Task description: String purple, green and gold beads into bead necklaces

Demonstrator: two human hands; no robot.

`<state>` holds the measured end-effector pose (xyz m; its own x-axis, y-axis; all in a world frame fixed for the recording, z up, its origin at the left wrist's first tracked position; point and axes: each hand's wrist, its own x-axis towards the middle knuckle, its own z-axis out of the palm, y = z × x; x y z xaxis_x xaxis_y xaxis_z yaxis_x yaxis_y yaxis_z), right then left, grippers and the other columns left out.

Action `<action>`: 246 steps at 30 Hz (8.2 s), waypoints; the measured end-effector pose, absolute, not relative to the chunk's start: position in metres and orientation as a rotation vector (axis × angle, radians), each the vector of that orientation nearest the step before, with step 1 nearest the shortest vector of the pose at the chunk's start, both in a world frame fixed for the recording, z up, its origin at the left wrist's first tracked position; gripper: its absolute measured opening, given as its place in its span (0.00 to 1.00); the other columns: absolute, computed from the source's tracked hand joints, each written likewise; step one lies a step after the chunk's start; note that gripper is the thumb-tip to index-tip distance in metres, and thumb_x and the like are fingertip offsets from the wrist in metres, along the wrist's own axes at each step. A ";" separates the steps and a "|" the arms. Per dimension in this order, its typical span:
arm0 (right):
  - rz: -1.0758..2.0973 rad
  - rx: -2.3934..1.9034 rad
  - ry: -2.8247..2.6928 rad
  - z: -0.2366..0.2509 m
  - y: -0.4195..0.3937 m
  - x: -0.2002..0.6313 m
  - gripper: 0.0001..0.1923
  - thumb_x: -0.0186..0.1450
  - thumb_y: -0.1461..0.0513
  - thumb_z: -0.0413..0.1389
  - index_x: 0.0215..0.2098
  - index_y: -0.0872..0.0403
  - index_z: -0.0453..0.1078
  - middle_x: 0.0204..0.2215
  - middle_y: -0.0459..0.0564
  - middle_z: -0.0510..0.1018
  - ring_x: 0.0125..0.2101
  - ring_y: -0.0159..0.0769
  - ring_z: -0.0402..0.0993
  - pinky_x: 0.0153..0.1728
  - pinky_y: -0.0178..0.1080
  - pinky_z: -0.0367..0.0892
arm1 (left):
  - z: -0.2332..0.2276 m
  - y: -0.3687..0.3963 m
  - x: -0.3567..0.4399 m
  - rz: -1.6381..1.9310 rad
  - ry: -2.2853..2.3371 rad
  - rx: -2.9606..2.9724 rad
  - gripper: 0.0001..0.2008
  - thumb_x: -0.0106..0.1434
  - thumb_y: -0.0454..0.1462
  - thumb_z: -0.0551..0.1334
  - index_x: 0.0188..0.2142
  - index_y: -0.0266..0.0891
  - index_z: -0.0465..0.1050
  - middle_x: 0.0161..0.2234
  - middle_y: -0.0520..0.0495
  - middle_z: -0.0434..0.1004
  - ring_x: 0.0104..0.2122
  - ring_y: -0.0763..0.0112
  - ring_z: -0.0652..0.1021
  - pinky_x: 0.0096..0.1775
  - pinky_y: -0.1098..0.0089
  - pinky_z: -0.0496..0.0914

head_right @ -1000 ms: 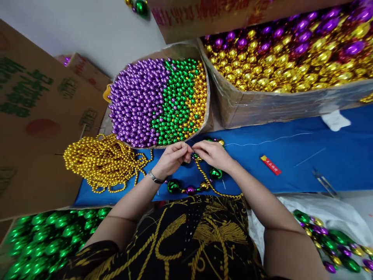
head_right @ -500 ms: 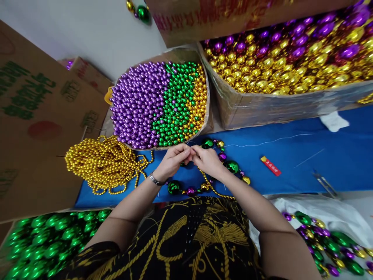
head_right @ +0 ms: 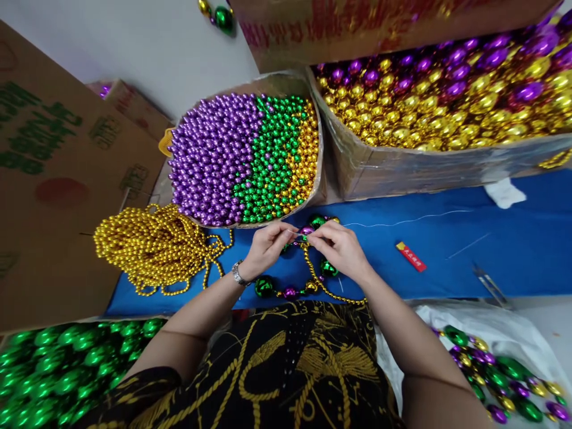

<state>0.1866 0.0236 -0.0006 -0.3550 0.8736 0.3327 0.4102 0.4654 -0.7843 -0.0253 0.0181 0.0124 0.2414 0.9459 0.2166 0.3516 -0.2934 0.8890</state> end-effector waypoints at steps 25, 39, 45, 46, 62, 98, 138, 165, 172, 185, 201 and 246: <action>0.837 -0.947 -2.017 -0.024 0.033 0.152 0.11 0.70 0.58 0.53 0.43 0.50 0.78 0.35 0.50 0.77 0.36 0.33 0.74 0.36 0.36 0.68 | 0.011 0.019 -0.027 0.947 1.085 1.279 0.17 0.66 0.49 0.60 0.34 0.36 0.70 0.22 0.54 0.69 0.20 0.80 0.68 0.22 0.77 0.64; 0.583 -0.971 -2.141 -0.038 0.040 0.156 0.14 0.69 0.53 0.55 0.30 0.52 0.72 0.27 0.48 0.72 0.28 0.31 0.68 0.30 0.34 0.63 | 0.014 0.023 -0.023 0.993 1.024 1.150 0.17 0.63 0.49 0.63 0.34 0.35 0.72 0.25 0.51 0.73 0.20 0.81 0.69 0.21 0.78 0.63; 0.664 -0.949 -1.994 -0.031 0.039 0.159 0.12 0.69 0.53 0.55 0.35 0.50 0.75 0.33 0.49 0.77 0.33 0.33 0.73 0.35 0.37 0.69 | 0.015 0.024 -0.024 1.007 1.024 1.055 0.17 0.61 0.49 0.65 0.34 0.36 0.72 0.25 0.52 0.72 0.21 0.81 0.69 0.20 0.79 0.63; 0.690 -0.952 -1.975 -0.028 0.037 0.160 0.12 0.69 0.54 0.54 0.36 0.50 0.76 0.32 0.49 0.77 0.33 0.33 0.74 0.36 0.38 0.69 | 0.015 0.025 -0.024 1.014 1.020 1.023 0.17 0.60 0.48 0.65 0.33 0.36 0.71 0.25 0.52 0.72 0.20 0.81 0.69 0.19 0.79 0.63; 1.435 -1.114 -1.584 -0.016 0.019 0.167 0.17 0.67 0.51 0.55 0.47 0.54 0.72 0.34 0.50 0.82 0.31 0.34 0.81 0.33 0.37 0.77 | 0.015 0.027 -0.025 1.005 1.041 0.938 0.18 0.58 0.49 0.67 0.33 0.36 0.70 0.27 0.51 0.74 0.19 0.82 0.68 0.17 0.80 0.59; 1.526 -0.948 -0.872 -0.030 0.036 0.197 0.18 0.64 0.52 0.56 0.28 0.49 0.51 0.18 0.36 0.45 0.16 0.26 0.44 0.24 0.34 0.64 | -0.015 0.014 -0.031 0.967 0.783 0.655 0.23 0.53 0.48 0.70 0.24 0.39 0.58 0.18 0.57 0.54 0.17 0.82 0.55 0.21 0.76 0.49; 0.489 -2.090 -1.745 -0.024 0.015 0.383 0.18 0.68 0.52 0.52 0.50 0.51 0.72 0.39 0.52 0.81 0.37 0.38 0.77 0.40 0.39 0.69 | 0.004 0.071 0.037 0.662 0.353 2.113 0.14 0.66 0.35 0.62 0.50 0.39 0.74 0.45 0.41 0.79 0.47 0.67 0.78 0.49 0.63 0.74; 1.143 -1.460 -1.815 -0.008 -0.004 0.281 0.21 0.70 0.46 0.46 0.47 0.50 0.71 0.35 0.48 0.79 0.34 0.36 0.74 0.34 0.38 0.70 | -0.007 0.066 0.034 0.722 0.504 1.828 0.23 0.65 0.39 0.63 0.58 0.43 0.68 0.57 0.38 0.69 0.43 0.69 0.78 0.47 0.62 0.75; 1.103 -1.331 -1.986 0.006 0.016 0.258 0.19 0.70 0.49 0.47 0.38 0.51 0.73 0.33 0.48 0.79 0.33 0.35 0.74 0.35 0.38 0.66 | -0.003 0.069 0.032 0.678 0.483 1.844 0.24 0.64 0.40 0.65 0.59 0.43 0.68 0.57 0.38 0.70 0.41 0.69 0.78 0.46 0.63 0.75; 0.243 -2.003 -2.007 -0.054 -0.027 0.314 0.21 0.70 0.50 0.48 0.46 0.52 0.76 0.42 0.57 0.77 0.38 0.43 0.75 0.38 0.42 0.70 | -0.007 0.068 0.030 0.744 0.538 1.744 0.25 0.62 0.37 0.65 0.59 0.43 0.67 0.58 0.37 0.68 0.42 0.70 0.79 0.42 0.68 0.76; 0.401 -1.986 -2.055 -0.059 -0.019 0.348 0.20 0.71 0.53 0.44 0.48 0.54 0.72 0.42 0.59 0.75 0.40 0.42 0.75 0.43 0.44 0.71 | -0.011 0.071 0.040 0.802 0.478 1.489 0.32 0.56 0.34 0.71 0.59 0.43 0.67 0.58 0.38 0.70 0.43 0.69 0.79 0.39 0.72 0.77; -0.012 -2.147 -1.863 -0.061 -0.016 0.348 0.20 0.68 0.49 0.50 0.43 0.53 0.76 0.46 0.61 0.76 0.46 0.52 0.71 0.44 0.52 0.68 | 0.073 0.064 0.033 1.128 0.609 1.859 0.27 0.58 0.40 0.69 0.56 0.43 0.70 0.56 0.41 0.73 0.38 0.72 0.78 0.37 0.73 0.75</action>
